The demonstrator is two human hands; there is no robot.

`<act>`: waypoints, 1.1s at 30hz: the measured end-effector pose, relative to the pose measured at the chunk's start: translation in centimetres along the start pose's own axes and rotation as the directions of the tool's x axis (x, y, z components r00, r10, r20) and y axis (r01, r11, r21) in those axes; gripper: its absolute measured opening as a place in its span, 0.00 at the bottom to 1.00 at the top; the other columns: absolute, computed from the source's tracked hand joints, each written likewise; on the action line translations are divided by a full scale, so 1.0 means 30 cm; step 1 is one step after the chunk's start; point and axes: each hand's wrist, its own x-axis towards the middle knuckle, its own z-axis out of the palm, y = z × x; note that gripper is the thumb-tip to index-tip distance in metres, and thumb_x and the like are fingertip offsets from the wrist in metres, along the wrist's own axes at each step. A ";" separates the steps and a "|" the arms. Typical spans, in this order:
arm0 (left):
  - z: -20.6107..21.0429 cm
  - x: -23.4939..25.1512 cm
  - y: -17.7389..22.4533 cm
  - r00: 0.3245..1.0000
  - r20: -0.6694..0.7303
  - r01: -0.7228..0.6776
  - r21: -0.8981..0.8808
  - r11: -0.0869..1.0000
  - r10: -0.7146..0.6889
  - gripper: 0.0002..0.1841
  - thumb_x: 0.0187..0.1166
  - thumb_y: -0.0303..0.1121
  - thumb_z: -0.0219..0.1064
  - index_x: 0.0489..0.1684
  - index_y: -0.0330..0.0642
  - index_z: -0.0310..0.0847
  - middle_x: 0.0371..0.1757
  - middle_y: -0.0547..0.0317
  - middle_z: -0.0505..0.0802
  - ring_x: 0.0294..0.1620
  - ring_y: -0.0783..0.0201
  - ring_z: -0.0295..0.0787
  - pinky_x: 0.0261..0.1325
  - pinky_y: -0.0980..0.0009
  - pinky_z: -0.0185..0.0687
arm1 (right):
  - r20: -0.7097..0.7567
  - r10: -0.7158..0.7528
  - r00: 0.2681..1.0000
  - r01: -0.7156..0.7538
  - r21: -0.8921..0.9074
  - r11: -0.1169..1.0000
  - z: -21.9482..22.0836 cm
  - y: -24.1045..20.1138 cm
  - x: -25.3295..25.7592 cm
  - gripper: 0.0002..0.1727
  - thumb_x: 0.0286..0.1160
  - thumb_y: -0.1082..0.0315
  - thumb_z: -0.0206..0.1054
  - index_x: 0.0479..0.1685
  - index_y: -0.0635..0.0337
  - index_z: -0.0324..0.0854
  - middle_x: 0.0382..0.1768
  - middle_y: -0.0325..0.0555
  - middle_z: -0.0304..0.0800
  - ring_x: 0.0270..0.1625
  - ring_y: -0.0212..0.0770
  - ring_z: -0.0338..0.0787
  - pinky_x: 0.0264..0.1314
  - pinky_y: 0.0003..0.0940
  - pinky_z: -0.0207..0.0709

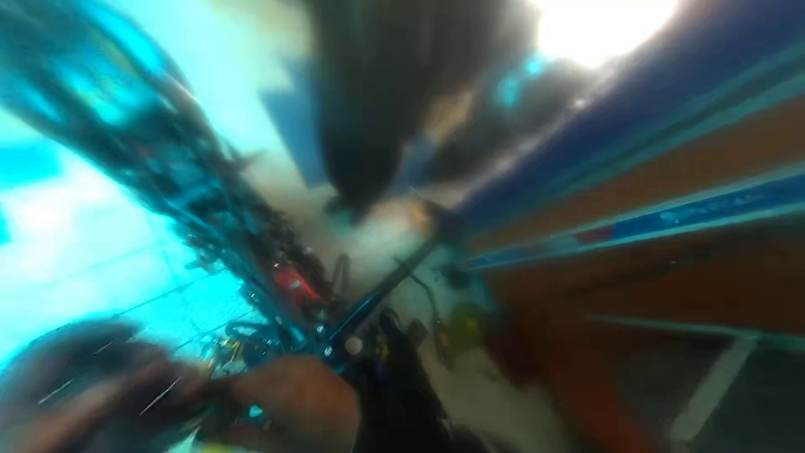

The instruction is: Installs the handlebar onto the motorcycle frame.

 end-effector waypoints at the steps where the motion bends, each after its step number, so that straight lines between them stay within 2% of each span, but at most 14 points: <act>1: 0.087 0.018 -0.016 0.998 -0.059 -0.031 0.131 0.991 0.039 0.17 0.79 0.22 0.53 0.62 0.47 0.77 0.42 0.67 0.92 0.39 0.70 0.92 0.40 0.73 0.92 | 0.019 0.043 0.999 -0.045 0.096 0.994 -0.030 -0.013 -0.004 0.13 0.78 0.73 0.68 0.56 0.70 0.86 0.37 0.55 0.94 0.39 0.47 0.95 0.45 0.47 0.88; 2: 0.134 0.027 -0.026 0.998 -0.026 -0.047 0.261 0.964 0.056 0.24 0.76 0.28 0.57 0.74 0.50 0.72 0.48 0.66 0.91 0.41 0.70 0.92 0.39 0.73 0.91 | 0.044 0.056 0.997 -0.062 0.156 0.986 -0.070 -0.012 -0.007 0.12 0.79 0.77 0.64 0.57 0.72 0.84 0.37 0.56 0.93 0.38 0.45 0.93 0.44 0.44 0.88; 3: 0.158 0.038 -0.031 0.997 0.043 -0.071 0.359 0.931 0.060 0.32 0.75 0.33 0.62 0.84 0.51 0.65 0.56 0.63 0.91 0.46 0.67 0.92 0.42 0.71 0.92 | 0.066 0.057 0.996 -0.070 0.200 0.977 -0.113 -0.002 -0.006 0.14 0.81 0.79 0.61 0.61 0.73 0.82 0.41 0.55 0.93 0.41 0.39 0.92 0.49 0.37 0.88; 4: 0.176 0.050 -0.032 0.994 0.094 -0.093 0.439 0.894 0.058 0.37 0.75 0.36 0.65 0.88 0.50 0.58 0.60 0.61 0.89 0.49 0.66 0.93 0.45 0.69 0.93 | 0.083 0.062 0.995 -0.081 0.245 0.966 -0.145 0.010 -0.003 0.16 0.82 0.80 0.58 0.64 0.75 0.80 0.44 0.53 0.92 0.43 0.32 0.90 0.51 0.30 0.85; 5: 0.188 0.062 -0.030 0.991 0.121 -0.110 0.506 0.855 0.056 0.39 0.76 0.37 0.66 0.90 0.48 0.55 0.61 0.58 0.89 0.49 0.66 0.92 0.46 0.68 0.91 | 0.088 0.036 0.996 -0.060 0.293 0.954 -0.160 0.032 0.002 0.15 0.81 0.81 0.56 0.62 0.76 0.79 0.45 0.50 0.90 0.44 0.25 0.87 0.52 0.23 0.83; 7: 0.196 0.093 -0.027 0.988 0.144 -0.135 0.575 0.807 0.063 0.39 0.76 0.37 0.68 0.90 0.43 0.54 0.58 0.54 0.91 0.46 0.67 0.93 0.49 0.67 0.91 | 0.095 -0.013 0.995 -0.024 0.385 0.923 -0.162 0.084 0.020 0.14 0.81 0.81 0.55 0.59 0.79 0.78 0.46 0.46 0.89 0.48 0.21 0.86 0.56 0.20 0.81; 9: 0.202 0.124 -0.037 0.990 0.135 -0.121 0.576 0.809 0.052 0.38 0.75 0.34 0.68 0.88 0.39 0.57 0.55 0.51 0.91 0.46 0.66 0.92 0.51 0.65 0.90 | 0.116 -0.011 0.993 -0.043 0.453 0.891 -0.155 0.122 0.023 0.15 0.85 0.78 0.53 0.63 0.78 0.75 0.50 0.41 0.87 0.51 0.18 0.84 0.59 0.19 0.80; 13: 0.203 0.156 -0.067 0.994 0.106 -0.070 0.544 0.836 0.014 0.37 0.77 0.33 0.69 0.88 0.40 0.57 0.56 0.48 0.90 0.48 0.64 0.92 0.54 0.64 0.89 | 0.100 0.010 0.995 -0.058 0.489 0.870 -0.141 0.166 0.027 0.14 0.86 0.75 0.52 0.60 0.70 0.78 0.43 0.33 0.86 0.42 0.17 0.82 0.48 0.18 0.79; 17: 0.202 0.147 -0.057 0.998 0.068 -0.020 0.507 0.861 -0.017 0.36 0.79 0.32 0.69 0.88 0.41 0.58 0.56 0.46 0.91 0.47 0.62 0.93 0.51 0.65 0.90 | 0.099 -0.004 0.995 -0.043 0.478 0.877 -0.137 0.164 0.027 0.16 0.88 0.74 0.51 0.65 0.72 0.77 0.45 0.35 0.86 0.43 0.17 0.82 0.49 0.17 0.79; 26: 0.197 0.156 -0.063 0.999 0.046 0.001 0.492 0.870 -0.028 0.36 0.80 0.33 0.69 0.88 0.42 0.58 0.58 0.44 0.90 0.47 0.60 0.93 0.51 0.63 0.90 | 0.125 0.024 0.992 -0.074 0.421 0.904 -0.151 0.166 0.034 0.16 0.89 0.73 0.51 0.64 0.72 0.77 0.44 0.39 0.87 0.42 0.19 0.83 0.48 0.19 0.80; 28: 0.191 0.163 -0.070 0.999 0.032 0.008 0.503 0.864 -0.027 0.37 0.79 0.32 0.70 0.89 0.42 0.56 0.56 0.45 0.91 0.46 0.60 0.93 0.51 0.63 0.90 | 0.126 0.048 0.991 -0.096 0.406 0.909 -0.149 0.166 0.033 0.16 0.90 0.72 0.50 0.65 0.71 0.77 0.45 0.39 0.87 0.43 0.19 0.83 0.49 0.19 0.80; 30: 0.179 0.171 -0.064 0.998 0.023 0.036 0.496 0.867 -0.054 0.42 0.76 0.28 0.70 0.92 0.44 0.50 0.57 0.45 0.91 0.46 0.61 0.93 0.50 0.64 0.90 | 0.137 0.054 0.989 -0.103 0.376 0.921 -0.143 0.170 0.033 0.17 0.91 0.71 0.50 0.66 0.71 0.77 0.47 0.41 0.87 0.43 0.20 0.83 0.49 0.19 0.79; 31: 0.165 0.178 -0.056 0.995 0.062 0.031 0.506 0.862 -0.072 0.45 0.73 0.25 0.70 0.93 0.43 0.46 0.58 0.45 0.91 0.47 0.61 0.94 0.50 0.65 0.91 | 0.147 0.043 0.988 -0.095 0.369 0.924 -0.139 0.173 0.034 0.17 0.91 0.71 0.50 0.66 0.72 0.77 0.46 0.42 0.86 0.42 0.21 0.82 0.48 0.20 0.79; 33: 0.135 0.199 -0.026 0.960 0.252 -0.056 0.604 0.795 -0.124 0.44 0.67 0.19 0.67 0.89 0.35 0.50 0.60 0.44 0.90 0.50 0.60 0.95 0.52 0.65 0.91 | 0.183 0.042 0.982 -0.103 0.342 0.934 -0.138 0.165 0.030 0.16 0.90 0.70 0.51 0.64 0.72 0.78 0.43 0.41 0.86 0.41 0.22 0.82 0.48 0.21 0.79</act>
